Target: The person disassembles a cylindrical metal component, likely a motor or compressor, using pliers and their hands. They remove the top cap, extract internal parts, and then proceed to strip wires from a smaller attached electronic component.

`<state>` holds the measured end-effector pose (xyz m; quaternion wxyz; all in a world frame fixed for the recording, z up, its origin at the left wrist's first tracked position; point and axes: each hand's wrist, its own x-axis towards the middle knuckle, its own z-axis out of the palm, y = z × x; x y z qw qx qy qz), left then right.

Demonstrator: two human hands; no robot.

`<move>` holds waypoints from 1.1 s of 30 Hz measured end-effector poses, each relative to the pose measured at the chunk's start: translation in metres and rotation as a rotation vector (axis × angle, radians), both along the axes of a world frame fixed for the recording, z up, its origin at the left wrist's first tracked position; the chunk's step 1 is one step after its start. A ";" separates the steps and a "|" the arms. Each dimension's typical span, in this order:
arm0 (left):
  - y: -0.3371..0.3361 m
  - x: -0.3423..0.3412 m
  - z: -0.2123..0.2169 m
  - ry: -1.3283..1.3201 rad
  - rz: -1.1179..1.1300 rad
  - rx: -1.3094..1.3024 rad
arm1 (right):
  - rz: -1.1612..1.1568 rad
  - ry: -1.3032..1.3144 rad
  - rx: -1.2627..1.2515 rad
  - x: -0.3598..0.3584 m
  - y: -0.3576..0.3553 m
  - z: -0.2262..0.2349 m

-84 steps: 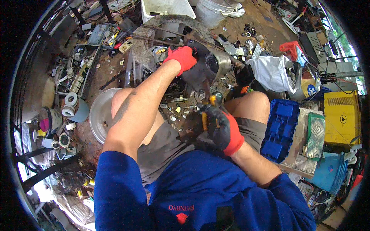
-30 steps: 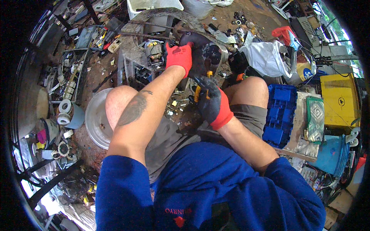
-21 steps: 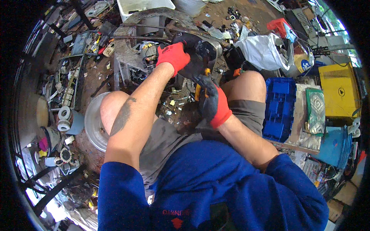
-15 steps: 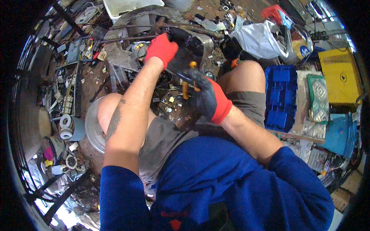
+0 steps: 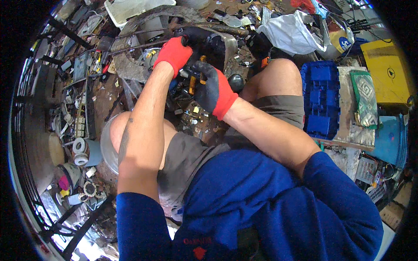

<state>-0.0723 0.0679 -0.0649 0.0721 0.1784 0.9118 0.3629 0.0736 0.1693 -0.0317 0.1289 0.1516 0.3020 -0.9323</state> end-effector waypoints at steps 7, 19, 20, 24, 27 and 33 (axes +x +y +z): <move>-0.004 -0.001 -0.004 0.006 -0.013 0.035 | -0.043 -0.032 0.013 -0.005 -0.007 -0.003; 0.009 0.010 0.011 -0.025 -0.027 -0.006 | -0.082 0.136 0.382 -0.028 0.015 -0.068; 0.005 0.009 0.008 -0.023 -0.030 -0.009 | -0.098 0.099 0.350 -0.031 0.011 -0.069; -0.005 0.002 0.000 -0.035 -0.034 -0.029 | -0.039 -0.125 0.328 -0.042 0.006 -0.055; 0.002 -0.004 -0.002 -0.047 -0.047 -0.002 | 0.081 0.439 0.634 -0.060 0.015 -0.075; -0.003 -0.002 -0.009 -0.073 -0.014 0.022 | 0.245 0.009 0.073 -0.045 0.015 -0.046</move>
